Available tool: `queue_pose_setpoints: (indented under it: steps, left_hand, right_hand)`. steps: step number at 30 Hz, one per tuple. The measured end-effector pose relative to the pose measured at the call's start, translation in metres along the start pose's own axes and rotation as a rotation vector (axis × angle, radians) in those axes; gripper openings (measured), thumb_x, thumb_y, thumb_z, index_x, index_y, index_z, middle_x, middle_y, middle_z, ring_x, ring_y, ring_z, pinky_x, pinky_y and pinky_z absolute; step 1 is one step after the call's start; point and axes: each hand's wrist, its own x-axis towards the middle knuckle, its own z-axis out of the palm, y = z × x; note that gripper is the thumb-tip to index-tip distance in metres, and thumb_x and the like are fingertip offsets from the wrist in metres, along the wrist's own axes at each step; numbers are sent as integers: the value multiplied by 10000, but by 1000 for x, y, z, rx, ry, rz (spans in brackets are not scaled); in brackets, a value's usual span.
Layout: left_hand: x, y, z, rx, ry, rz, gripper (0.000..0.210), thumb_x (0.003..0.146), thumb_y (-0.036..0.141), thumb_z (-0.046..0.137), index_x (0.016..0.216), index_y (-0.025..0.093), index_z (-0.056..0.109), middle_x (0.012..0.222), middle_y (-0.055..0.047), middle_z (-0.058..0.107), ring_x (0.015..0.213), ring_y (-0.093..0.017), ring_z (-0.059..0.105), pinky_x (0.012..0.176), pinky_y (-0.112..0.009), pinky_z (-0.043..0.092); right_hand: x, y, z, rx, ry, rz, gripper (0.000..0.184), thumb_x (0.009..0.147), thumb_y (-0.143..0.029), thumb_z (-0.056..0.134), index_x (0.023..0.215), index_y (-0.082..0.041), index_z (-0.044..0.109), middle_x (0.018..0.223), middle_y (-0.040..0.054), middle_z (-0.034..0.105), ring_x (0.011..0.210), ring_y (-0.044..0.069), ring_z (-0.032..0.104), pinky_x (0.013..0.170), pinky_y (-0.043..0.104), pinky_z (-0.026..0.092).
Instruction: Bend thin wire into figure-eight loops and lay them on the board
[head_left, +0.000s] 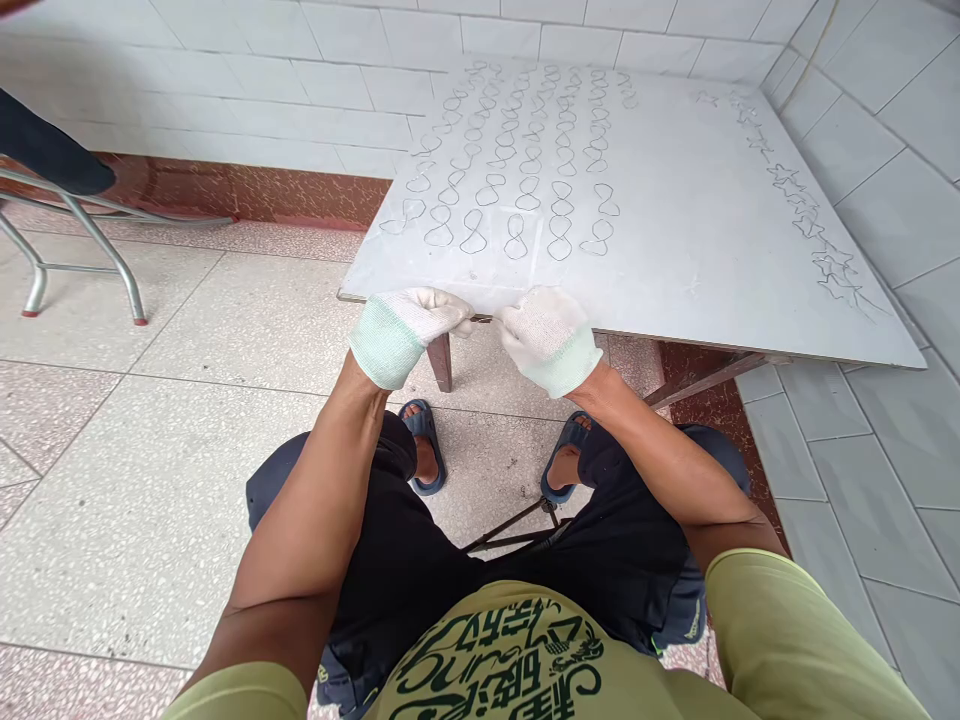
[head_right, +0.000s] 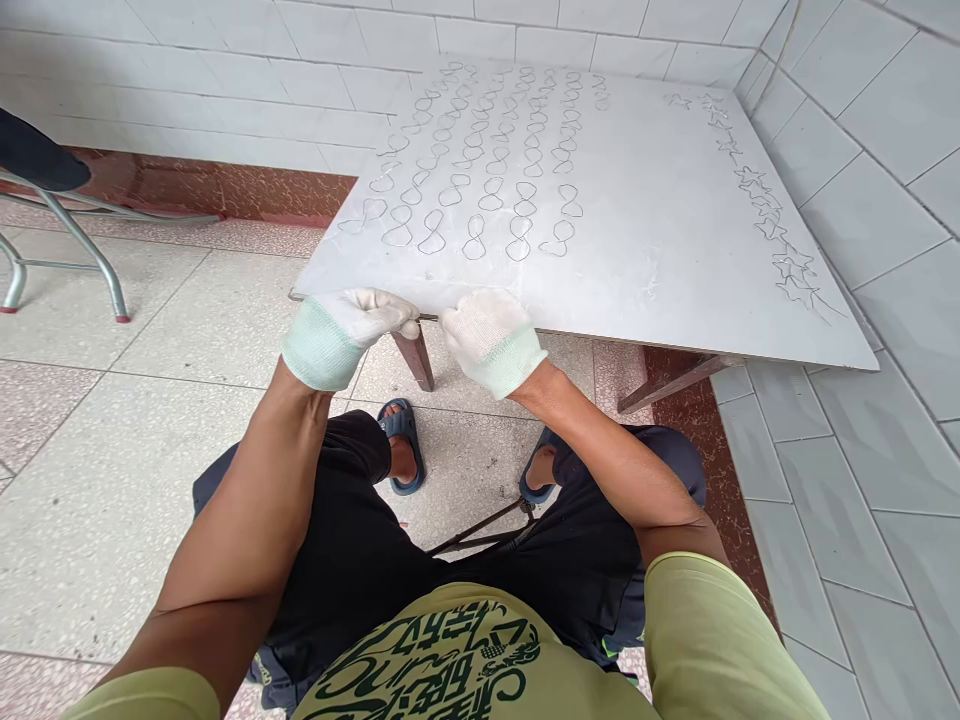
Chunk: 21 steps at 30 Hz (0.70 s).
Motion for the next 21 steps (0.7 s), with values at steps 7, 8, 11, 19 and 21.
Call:
queue_pose_setpoints:
  steps: [7,8,11,19,21]
  left_hand:
    - [-1,-1,5,-79,-4,-48,248,866,433,853,827,188,841,730,-95,821,669,-262,794,624,-344,590]
    - [0,-2,4,-82,-3,-52,239,869,425,855,823,192,836,717,-90,814,666,-260,796,620,-338,585]
    - [0,-4,2,-98,5,-58,215,882,399,864,822,197,821,731,-83,821,660,-248,799,614,-322,567]
    - [-2,-1,2,-129,-39,-95,240,980,343,834,856,142,797,742,-111,823,620,-175,750,645,-286,516]
    - [-1,-3,3,-136,-39,-104,212,968,314,817,857,136,789,824,-130,858,599,-164,734,632,-290,520]
  right_hand:
    - [-3,-3,9,-13,46,21,462,1194,-242,406,1108,-168,854,994,176,806,1069,358,755,960,502,506]
    - [-3,-3,9,-13,49,23,444,1189,-243,419,1116,-171,851,999,173,809,1069,360,753,964,503,507]
    - [-3,-4,8,0,45,41,405,1173,-244,453,1108,-188,848,1011,176,816,1072,371,744,980,513,520]
    - [-4,-5,21,-18,116,57,442,1181,-239,424,1049,-220,845,934,148,797,997,344,731,940,477,508]
    - [-4,-4,26,-14,158,74,457,1186,-247,421,1014,-218,844,904,136,787,975,329,724,918,456,483]
